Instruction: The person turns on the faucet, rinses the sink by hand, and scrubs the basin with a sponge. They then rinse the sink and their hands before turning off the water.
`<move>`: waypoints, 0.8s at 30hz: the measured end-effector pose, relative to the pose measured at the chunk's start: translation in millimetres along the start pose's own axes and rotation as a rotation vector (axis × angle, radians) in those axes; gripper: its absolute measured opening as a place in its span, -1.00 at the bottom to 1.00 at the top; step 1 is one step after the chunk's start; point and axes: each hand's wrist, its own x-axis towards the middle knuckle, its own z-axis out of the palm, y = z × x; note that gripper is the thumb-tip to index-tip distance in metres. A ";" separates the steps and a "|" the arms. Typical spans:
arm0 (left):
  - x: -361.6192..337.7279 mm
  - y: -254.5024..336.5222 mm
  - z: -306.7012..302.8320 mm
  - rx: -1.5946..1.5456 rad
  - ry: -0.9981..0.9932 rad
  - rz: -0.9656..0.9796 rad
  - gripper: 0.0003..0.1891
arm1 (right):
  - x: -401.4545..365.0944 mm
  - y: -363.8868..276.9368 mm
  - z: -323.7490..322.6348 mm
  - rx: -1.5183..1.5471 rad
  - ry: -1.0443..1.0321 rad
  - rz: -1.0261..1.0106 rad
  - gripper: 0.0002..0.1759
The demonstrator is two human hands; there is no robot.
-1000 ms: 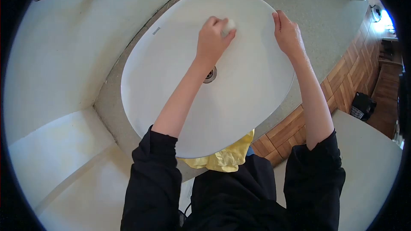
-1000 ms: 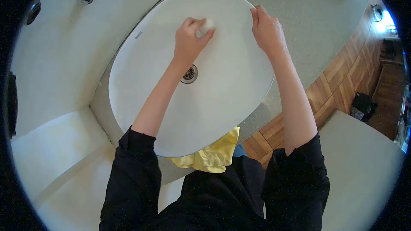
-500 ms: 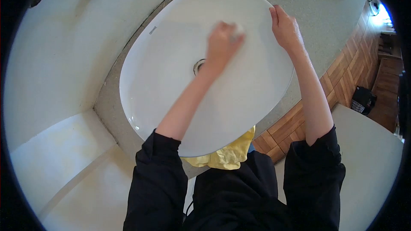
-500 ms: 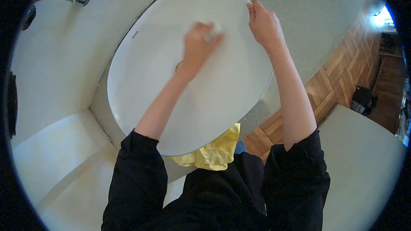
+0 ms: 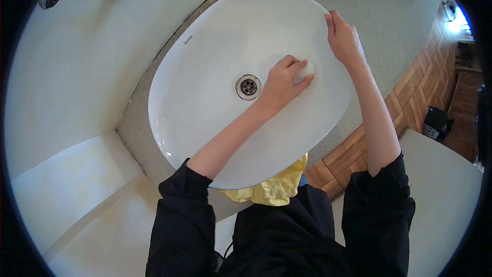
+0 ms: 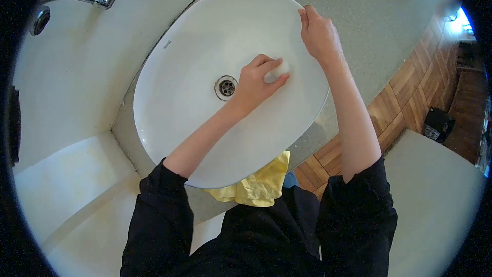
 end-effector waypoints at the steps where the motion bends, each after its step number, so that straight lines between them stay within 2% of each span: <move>1: 1.5 -6.7 -6.1 0.019 -0.015 0.010 -0.65 | 0.1 1.8 0.6 0.019 0.002 -0.005 -0.59; 2: 3.4 -14.3 -12.5 0.037 -0.026 0.015 -0.64 | 0.7 5.1 2.3 0.036 0.001 -0.013 -0.57; 5: 44.2 -45.3 -41.5 0.250 0.131 0.055 -0.65 | 5.0 10.7 6.7 0.128 0.078 -0.031 -0.51; 8: 38.4 -36.8 -27.2 0.205 0.182 -0.058 -0.65 | -0.8 8.8 3.2 0.297 0.161 0.018 -0.42; 10: 12.4 -15.1 -3.0 0.065 0.083 -0.001 -0.66 | 3.3 8.8 -0.3 0.455 0.189 0.073 -0.31; 13: 0.1 22.7 8.3 -0.236 0.000 -0.097 -0.67 | 1.5 17.1 -2.6 0.676 0.194 0.156 -0.12; 16: 27.6 6.4 14.6 -0.139 0.108 0.013 -0.68 | 2.0 17.0 -2.3 0.752 0.197 0.156 0.03; 18: 65.5 -15.0 10.2 -0.023 0.340 0.036 -0.69 | 1.2 18.0 -1.9 0.732 0.199 0.198 0.09; 21: 91.3 -6.7 5.8 -0.083 0.557 -0.022 -0.69 | 0.2 14.0 -3.2 0.642 0.219 0.173 0.10; 24: 56.9 18.5 38.1 -0.235 0.383 0.003 -0.67 | 2.8 14.7 -3.5 0.691 0.192 0.204 0.11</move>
